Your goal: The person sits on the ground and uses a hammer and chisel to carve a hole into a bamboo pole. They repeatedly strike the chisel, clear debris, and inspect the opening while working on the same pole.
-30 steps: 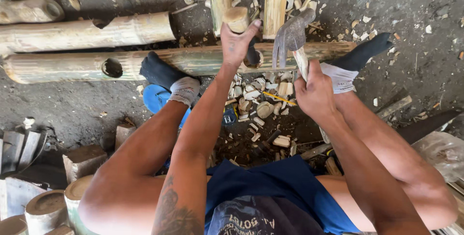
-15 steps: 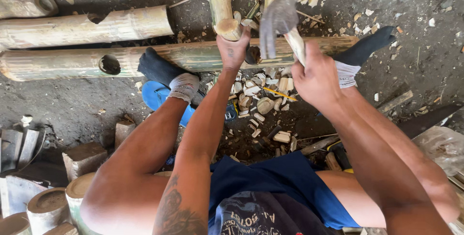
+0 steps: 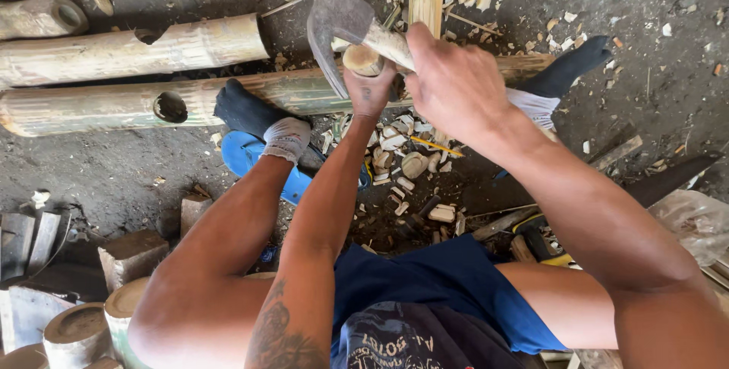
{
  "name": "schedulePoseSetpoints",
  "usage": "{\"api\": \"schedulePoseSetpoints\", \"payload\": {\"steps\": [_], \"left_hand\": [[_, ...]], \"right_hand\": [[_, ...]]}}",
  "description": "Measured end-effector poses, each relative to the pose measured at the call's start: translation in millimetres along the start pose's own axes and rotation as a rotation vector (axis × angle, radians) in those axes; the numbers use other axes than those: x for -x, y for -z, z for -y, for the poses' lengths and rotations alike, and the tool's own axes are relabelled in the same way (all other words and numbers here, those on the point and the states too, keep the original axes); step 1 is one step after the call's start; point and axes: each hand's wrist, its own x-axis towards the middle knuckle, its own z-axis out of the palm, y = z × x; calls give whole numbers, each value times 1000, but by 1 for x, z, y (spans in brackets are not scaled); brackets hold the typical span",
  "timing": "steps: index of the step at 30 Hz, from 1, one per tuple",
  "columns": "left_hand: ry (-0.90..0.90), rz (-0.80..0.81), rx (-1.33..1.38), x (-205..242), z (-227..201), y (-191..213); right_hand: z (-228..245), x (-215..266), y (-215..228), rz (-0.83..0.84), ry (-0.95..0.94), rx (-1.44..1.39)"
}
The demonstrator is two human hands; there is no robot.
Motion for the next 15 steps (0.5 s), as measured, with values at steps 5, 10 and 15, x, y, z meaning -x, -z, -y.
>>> {"api": "schedulePoseSetpoints", "payload": {"steps": [5, 10, 15], "left_hand": [[377, 127, -195, 6, 24, 0], [103, 109, 73, 18, 25, -13], [-13, 201, -199, 25, 8, -27]], "right_hand": [[14, -8, -4, 284, -91, 164], [10, 22, 22, 118, -97, 5], [-5, 35, -9, -69, -157, -118]]}}
